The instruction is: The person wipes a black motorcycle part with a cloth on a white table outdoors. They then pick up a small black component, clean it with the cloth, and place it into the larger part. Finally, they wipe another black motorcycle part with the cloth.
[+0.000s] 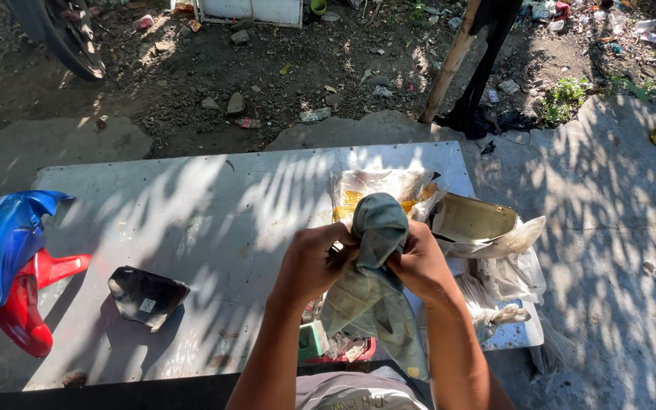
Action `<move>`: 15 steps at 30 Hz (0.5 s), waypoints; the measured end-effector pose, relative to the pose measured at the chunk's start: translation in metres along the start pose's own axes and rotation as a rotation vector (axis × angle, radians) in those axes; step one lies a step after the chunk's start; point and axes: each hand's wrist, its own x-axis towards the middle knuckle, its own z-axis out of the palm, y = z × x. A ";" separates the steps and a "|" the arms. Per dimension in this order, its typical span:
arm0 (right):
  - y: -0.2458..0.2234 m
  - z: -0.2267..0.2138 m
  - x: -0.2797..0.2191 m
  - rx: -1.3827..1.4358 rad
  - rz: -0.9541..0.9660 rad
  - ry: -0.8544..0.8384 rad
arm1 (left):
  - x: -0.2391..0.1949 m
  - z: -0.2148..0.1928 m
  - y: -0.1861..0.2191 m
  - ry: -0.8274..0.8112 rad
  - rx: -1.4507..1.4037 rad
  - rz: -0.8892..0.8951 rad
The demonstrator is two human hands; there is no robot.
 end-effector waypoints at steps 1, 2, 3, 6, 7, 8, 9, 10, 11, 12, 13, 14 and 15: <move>0.009 -0.001 0.000 0.001 0.001 0.003 | -0.004 -0.002 -0.001 -0.003 0.000 0.000; 0.018 -0.003 0.000 -0.012 -0.026 -0.005 | -0.006 -0.004 -0.001 -0.001 0.009 0.038; 0.027 -0.005 0.000 -0.026 -0.052 -0.013 | -0.009 -0.006 -0.002 0.001 0.017 0.077; 0.045 0.002 0.005 0.000 -0.095 0.024 | -0.011 -0.007 -0.003 0.044 0.130 0.134; 0.044 0.007 0.006 -0.002 -0.095 0.029 | -0.006 -0.011 0.002 0.040 0.127 0.136; 0.043 0.013 0.005 -0.037 -0.117 0.055 | -0.005 -0.014 0.006 0.058 0.145 0.146; 0.042 0.019 0.004 -0.072 -0.140 0.080 | -0.003 -0.018 0.011 0.076 0.163 0.157; 0.040 0.027 0.005 -0.069 -0.139 0.078 | -0.004 -0.020 0.009 0.076 0.166 0.154; 0.039 0.034 0.006 -0.090 -0.163 0.102 | -0.005 -0.022 0.007 0.100 0.155 0.133; 0.037 0.041 0.006 -0.114 -0.187 0.132 | -0.006 -0.022 0.005 0.120 0.142 0.114; 0.032 0.048 0.008 -0.114 -0.186 0.136 | -0.005 -0.024 0.003 0.116 0.141 0.116; 0.028 0.053 0.007 -0.131 -0.227 0.148 | -0.006 -0.023 0.002 0.139 0.038 0.031; 0.023 0.057 0.007 -0.147 -0.268 0.160 | -0.006 -0.022 0.001 0.161 -0.065 -0.055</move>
